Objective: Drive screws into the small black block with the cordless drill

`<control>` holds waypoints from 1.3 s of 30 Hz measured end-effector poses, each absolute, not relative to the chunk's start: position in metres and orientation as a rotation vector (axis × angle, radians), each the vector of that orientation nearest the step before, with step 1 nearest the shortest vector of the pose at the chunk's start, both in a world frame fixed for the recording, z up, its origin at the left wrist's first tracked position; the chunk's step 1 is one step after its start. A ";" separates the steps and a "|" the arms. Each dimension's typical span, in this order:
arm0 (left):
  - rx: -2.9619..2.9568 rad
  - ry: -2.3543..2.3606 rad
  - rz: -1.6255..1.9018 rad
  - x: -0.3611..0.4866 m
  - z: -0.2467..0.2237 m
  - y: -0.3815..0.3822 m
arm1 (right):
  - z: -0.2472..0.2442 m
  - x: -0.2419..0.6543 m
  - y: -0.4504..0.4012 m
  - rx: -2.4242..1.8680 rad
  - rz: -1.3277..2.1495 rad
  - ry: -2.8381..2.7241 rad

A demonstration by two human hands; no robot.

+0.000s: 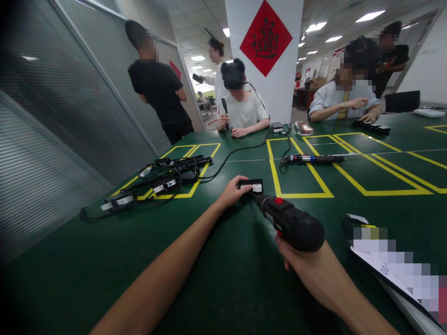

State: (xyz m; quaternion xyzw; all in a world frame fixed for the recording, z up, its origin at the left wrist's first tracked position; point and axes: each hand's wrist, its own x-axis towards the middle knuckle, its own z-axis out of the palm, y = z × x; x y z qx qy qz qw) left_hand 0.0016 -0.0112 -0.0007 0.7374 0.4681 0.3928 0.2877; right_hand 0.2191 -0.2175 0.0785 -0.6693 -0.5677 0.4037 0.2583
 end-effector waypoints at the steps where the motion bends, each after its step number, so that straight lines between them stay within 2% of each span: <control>1: 1.975 1.245 1.054 0.002 -0.001 -0.011 | 0.079 0.219 -0.218 -1.819 1.097 -1.536; 39: 1.955 1.245 1.053 0.002 -0.001 -0.011 | 0.078 0.222 -0.219 -1.828 1.098 -1.595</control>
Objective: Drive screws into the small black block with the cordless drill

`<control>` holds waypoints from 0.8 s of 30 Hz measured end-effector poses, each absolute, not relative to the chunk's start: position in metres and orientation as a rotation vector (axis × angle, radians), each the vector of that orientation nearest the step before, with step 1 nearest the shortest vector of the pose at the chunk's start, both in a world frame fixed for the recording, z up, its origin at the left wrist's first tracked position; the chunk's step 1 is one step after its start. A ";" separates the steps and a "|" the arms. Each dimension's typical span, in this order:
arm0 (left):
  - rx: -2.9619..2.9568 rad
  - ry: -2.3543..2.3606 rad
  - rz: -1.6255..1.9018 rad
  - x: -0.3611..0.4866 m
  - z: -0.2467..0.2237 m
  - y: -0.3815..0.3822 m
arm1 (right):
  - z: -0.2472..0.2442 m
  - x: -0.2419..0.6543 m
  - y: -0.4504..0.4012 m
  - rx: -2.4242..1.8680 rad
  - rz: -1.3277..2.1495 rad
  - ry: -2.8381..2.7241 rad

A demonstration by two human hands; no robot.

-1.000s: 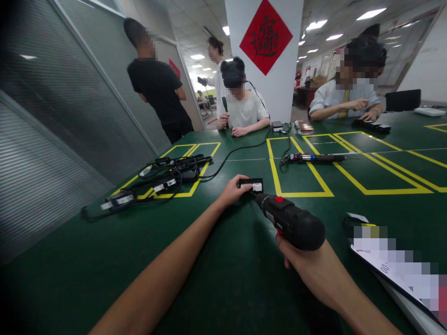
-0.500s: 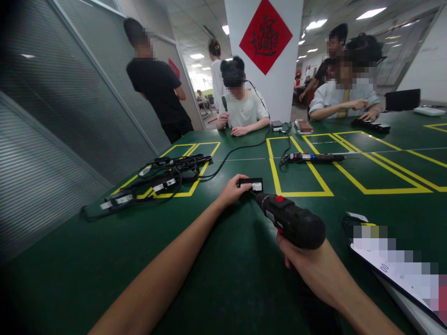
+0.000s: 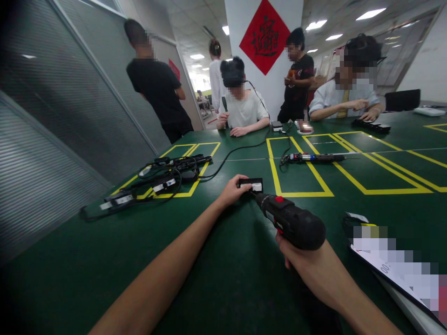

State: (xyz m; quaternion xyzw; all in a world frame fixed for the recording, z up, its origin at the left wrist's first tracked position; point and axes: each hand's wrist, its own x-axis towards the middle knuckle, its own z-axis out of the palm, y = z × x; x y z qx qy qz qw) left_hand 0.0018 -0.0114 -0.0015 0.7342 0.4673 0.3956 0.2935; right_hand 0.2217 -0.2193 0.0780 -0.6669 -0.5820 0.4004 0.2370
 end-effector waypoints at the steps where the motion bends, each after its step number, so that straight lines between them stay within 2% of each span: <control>1: 1.954 1.242 1.052 0.002 -0.001 -0.012 | 0.078 0.222 -0.220 -1.822 1.106 -1.589; 24: 1.931 1.249 1.055 0.003 -0.001 -0.012 | 0.083 0.221 -0.219 -1.818 1.094 -1.639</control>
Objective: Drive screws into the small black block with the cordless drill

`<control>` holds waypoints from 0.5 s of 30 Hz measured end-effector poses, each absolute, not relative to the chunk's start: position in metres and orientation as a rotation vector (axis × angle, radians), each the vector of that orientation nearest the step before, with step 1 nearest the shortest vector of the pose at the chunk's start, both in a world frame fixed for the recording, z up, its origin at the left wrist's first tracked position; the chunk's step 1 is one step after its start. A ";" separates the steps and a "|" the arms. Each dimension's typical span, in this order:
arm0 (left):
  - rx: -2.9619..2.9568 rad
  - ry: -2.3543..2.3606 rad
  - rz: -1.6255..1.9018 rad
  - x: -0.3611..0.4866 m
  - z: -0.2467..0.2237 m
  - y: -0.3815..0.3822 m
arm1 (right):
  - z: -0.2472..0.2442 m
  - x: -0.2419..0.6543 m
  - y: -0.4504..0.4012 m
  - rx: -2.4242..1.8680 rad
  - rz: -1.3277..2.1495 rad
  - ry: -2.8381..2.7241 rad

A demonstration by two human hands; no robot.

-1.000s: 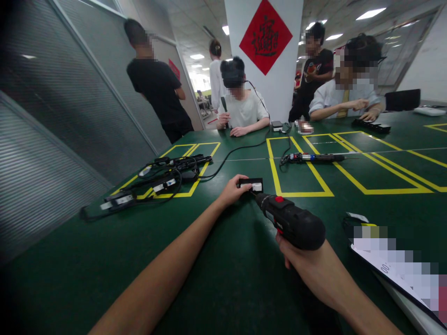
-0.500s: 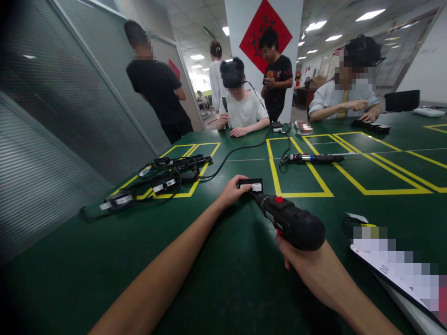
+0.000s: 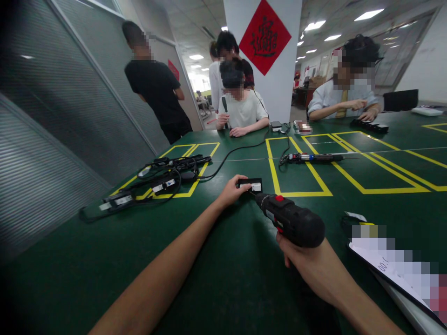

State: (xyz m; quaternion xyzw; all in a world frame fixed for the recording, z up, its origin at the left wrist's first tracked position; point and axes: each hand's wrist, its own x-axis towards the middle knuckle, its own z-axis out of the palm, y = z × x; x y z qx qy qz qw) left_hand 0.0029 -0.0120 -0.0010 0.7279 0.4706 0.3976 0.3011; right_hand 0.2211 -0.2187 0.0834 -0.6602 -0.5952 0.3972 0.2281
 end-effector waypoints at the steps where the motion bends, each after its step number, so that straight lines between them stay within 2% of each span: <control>1: 1.930 1.253 1.053 0.003 -0.001 -0.012 | 0.083 0.221 -0.219 -1.820 1.092 -1.636; 15: 1.937 1.234 1.055 0.002 -0.008 -0.007 | 0.079 0.223 -0.218 -1.811 1.073 -1.634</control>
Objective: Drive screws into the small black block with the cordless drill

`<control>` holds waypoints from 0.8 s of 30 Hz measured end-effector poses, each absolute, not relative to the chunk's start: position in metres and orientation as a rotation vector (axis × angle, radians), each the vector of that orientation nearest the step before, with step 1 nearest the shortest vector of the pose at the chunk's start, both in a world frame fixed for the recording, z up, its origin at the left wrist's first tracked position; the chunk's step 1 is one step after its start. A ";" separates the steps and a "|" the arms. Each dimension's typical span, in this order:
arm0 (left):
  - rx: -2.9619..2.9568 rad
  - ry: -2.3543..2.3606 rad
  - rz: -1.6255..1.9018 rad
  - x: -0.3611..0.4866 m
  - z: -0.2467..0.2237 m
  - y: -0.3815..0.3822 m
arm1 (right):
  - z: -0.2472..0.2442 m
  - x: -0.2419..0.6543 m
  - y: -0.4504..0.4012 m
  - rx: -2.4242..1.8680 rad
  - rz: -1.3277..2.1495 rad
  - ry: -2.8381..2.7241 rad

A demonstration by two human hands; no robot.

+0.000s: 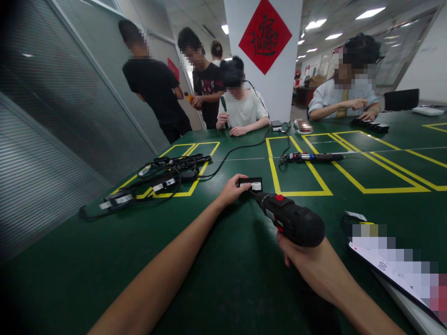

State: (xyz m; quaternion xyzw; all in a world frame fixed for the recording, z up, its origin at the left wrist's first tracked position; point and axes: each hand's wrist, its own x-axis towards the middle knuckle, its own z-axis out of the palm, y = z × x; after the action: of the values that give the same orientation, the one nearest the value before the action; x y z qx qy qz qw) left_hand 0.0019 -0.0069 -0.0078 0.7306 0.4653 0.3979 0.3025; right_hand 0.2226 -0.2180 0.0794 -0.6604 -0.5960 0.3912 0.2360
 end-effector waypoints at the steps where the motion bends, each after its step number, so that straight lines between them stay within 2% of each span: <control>1: 1.935 1.238 1.051 0.002 -0.007 -0.007 | 0.079 0.223 -0.218 -1.811 1.085 -1.632; 24: 1.919 1.218 1.055 0.002 -0.006 -0.007 | 0.078 0.223 -0.218 -1.800 1.086 -1.623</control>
State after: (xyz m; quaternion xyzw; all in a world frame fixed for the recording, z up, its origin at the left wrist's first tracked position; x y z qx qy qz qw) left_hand 0.0023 -0.0070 -0.0060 0.7275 0.4617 0.3998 0.3125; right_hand 0.2228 -0.2176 0.0783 -0.6579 -0.5933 0.3968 0.2404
